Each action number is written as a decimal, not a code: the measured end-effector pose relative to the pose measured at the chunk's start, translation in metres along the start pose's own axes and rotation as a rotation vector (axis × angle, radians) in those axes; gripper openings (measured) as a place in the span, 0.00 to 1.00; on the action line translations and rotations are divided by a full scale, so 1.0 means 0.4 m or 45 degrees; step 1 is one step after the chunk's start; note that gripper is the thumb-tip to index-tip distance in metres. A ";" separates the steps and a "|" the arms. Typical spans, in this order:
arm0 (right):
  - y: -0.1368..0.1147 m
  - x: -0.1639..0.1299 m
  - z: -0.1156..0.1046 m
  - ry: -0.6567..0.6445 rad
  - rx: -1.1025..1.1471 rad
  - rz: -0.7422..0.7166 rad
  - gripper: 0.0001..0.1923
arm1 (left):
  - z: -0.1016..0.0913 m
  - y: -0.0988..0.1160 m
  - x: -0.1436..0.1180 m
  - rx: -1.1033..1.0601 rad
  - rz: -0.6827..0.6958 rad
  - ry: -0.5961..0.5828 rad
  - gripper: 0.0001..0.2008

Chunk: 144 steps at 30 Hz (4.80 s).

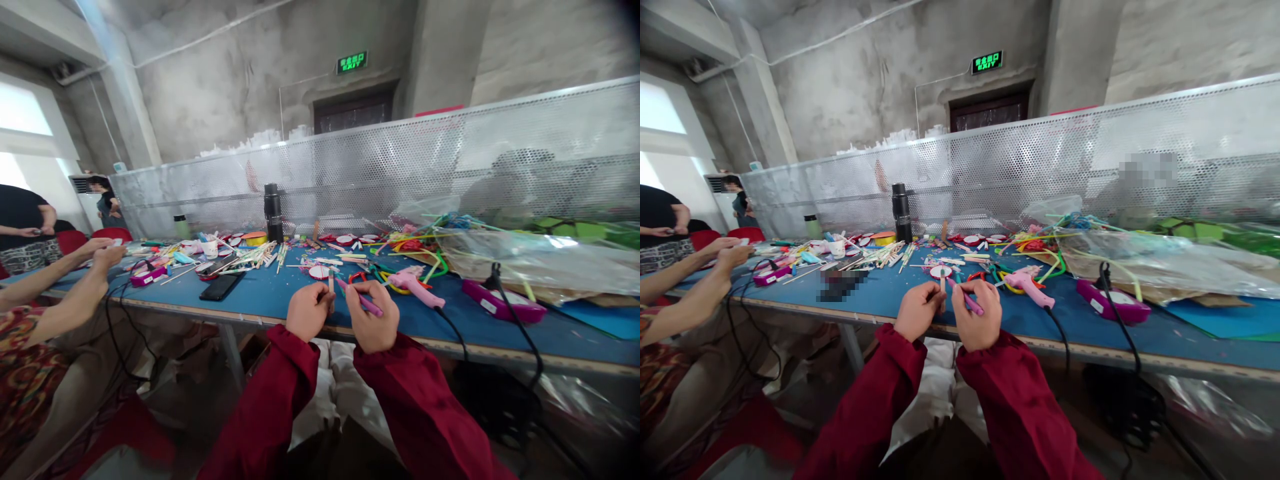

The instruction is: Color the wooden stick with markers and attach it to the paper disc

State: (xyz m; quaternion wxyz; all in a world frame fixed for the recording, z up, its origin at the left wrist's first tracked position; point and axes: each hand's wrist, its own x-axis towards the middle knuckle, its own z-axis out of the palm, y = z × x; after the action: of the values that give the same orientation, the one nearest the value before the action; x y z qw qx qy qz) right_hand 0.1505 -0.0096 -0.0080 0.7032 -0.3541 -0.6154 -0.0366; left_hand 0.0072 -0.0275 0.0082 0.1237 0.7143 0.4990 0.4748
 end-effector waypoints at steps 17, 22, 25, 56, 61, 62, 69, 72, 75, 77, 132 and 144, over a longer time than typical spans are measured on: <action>0.003 0.000 -0.001 -0.024 0.011 -0.007 0.10 | 0.001 -0.003 0.000 -0.001 0.015 -0.005 0.15; 0.002 0.000 -0.002 -0.017 0.005 -0.017 0.09 | 0.000 -0.001 0.001 -0.001 0.005 -0.007 0.15; 0.000 0.000 -0.002 0.002 0.027 -0.002 0.10 | 0.000 -0.001 0.000 0.019 0.007 -0.008 0.15; 0.000 0.002 -0.001 -0.026 0.031 -0.010 0.10 | 0.000 0.001 0.000 0.012 0.015 -0.010 0.15; -0.001 0.002 -0.002 -0.015 0.025 0.001 0.10 | 0.001 -0.001 0.000 -0.003 0.029 -0.003 0.15; -0.001 0.002 -0.001 -0.016 0.024 0.008 0.10 | 0.001 -0.001 0.000 -0.004 0.031 -0.001 0.15; -0.001 0.001 0.000 -0.020 0.039 -0.003 0.10 | 0.000 -0.002 0.000 0.005 0.026 -0.006 0.15; -0.002 0.002 -0.001 -0.015 0.037 0.002 0.10 | 0.000 -0.003 0.000 -0.004 0.032 -0.001 0.15; -0.002 0.003 0.000 -0.022 0.037 -0.016 0.09 | 0.000 -0.002 0.000 -0.012 0.035 -0.001 0.15; -0.001 0.003 0.001 -0.028 0.045 -0.037 0.09 | 0.000 -0.002 0.000 -0.016 0.035 -0.007 0.16; 0.006 -0.004 -0.001 -0.083 0.077 0.057 0.10 | 0.012 -0.013 0.002 -0.245 -0.053 -0.062 0.09; 0.002 -0.002 -0.003 -0.085 0.059 0.037 0.11 | 0.016 -0.019 0.003 -0.231 -0.035 -0.054 0.10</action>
State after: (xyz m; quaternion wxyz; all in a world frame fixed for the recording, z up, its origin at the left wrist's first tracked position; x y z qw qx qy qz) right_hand 0.1519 -0.0100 -0.0089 0.6909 -0.3477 -0.6339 -0.0002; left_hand 0.0079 -0.0209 0.0004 0.2051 0.7030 0.4609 0.5012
